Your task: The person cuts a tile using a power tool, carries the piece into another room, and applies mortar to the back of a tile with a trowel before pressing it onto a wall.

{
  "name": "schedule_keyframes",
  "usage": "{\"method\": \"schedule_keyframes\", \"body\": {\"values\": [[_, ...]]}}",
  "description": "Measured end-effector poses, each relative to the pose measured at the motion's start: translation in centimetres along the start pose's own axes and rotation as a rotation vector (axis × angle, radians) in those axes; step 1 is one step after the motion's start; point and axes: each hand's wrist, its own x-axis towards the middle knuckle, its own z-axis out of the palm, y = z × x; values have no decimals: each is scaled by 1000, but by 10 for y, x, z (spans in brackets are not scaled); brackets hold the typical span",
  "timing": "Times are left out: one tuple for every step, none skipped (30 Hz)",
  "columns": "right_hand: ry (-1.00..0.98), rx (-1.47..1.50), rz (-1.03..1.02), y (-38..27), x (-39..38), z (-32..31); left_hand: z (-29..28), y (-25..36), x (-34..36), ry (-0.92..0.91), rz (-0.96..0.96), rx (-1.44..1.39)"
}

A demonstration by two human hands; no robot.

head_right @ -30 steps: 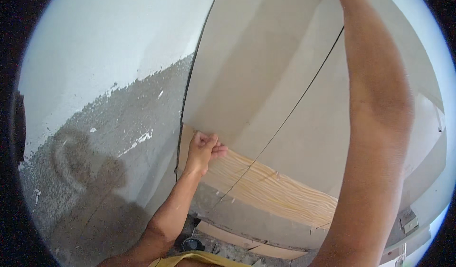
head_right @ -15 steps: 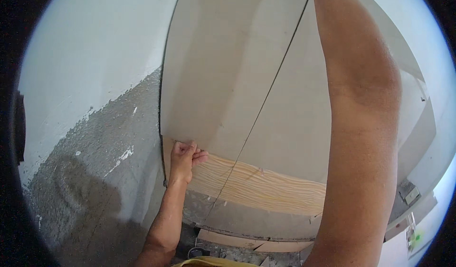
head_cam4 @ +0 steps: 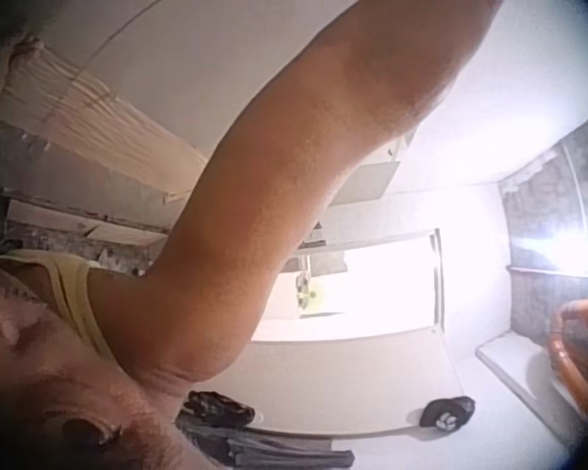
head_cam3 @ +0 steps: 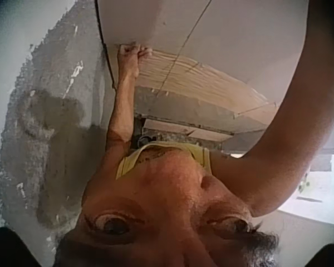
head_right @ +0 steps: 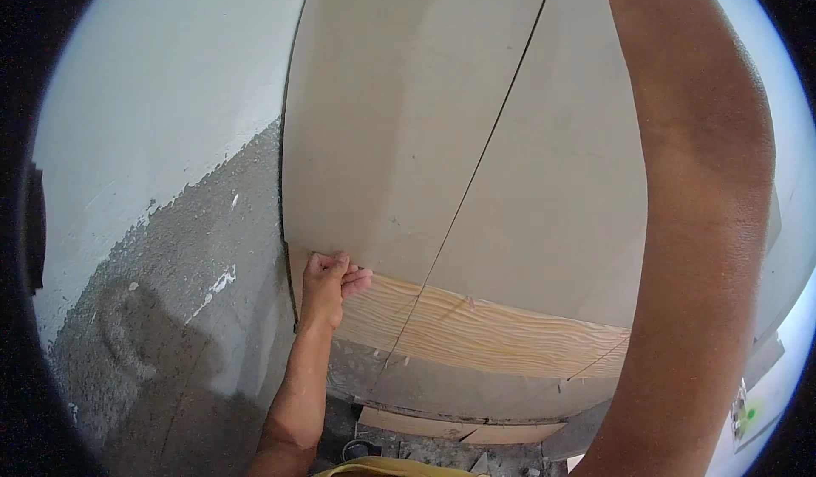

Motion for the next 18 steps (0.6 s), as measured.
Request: {"method": "schedule_keyframes", "body": {"values": [[12, -21, -9, -3, -2, 1, -1, 1, 1, 6, 9, -3], [24, -42, -19, -7, -5, 2, -3, 3, 2, 10, 12, 0], [26, -36, -21, -12, -6, 5, -3, 5, 2, 14, 3, 5], [34, -51, 35, -19, -9, 3, -3, 7, 0, 10, -5, 7], [42, -64, 91, -25, -13, 2, -3, 8, 0, 8, -1, 7], [39, -75, 90, -25, -11, 0, -4, 5, 0, 0, -10, -1], [15, -79, 112, -26, -10, -2, -4, 3, 0, -7, -19, -8], [-9, -81, 134, -27, -9, -3, -3, 2, 0, -13, -20, -16], [-8, -79, 132, -24, -8, -3, -2, 2, 0, -8, -12, -12], [-29, -44, 98, -22, -8, -3, -1, 3, 0, -3, -4, -8], [-50, -8, 63, -19, -8, -3, -1, 4, -1, -1, -2, -7], [-48, -6, 63, -17, -8, -3, 0, 5, -2, 13, -5, -3], [-45, 10, 59, -14, -8, -3, 1, 6, -3, 27, -8, 0], [-52, -3, 57, -14, -5, -9, 1, 3, -4, 6, -16, -17], [-49, 4, 55, -13, -6, -7, 1, 5, -4, 15, -16, -11], [-51, 18, 56, -12, -7, -6, 1, 7, -5, 25, -17, -4], [-54, 32, 58, -11, -8, -5, 1, 6, -4, 31, -15, 1], [-56, 26, 57, -16, -8, -5, -2, 4, -3, 15, -9, -12]]}}
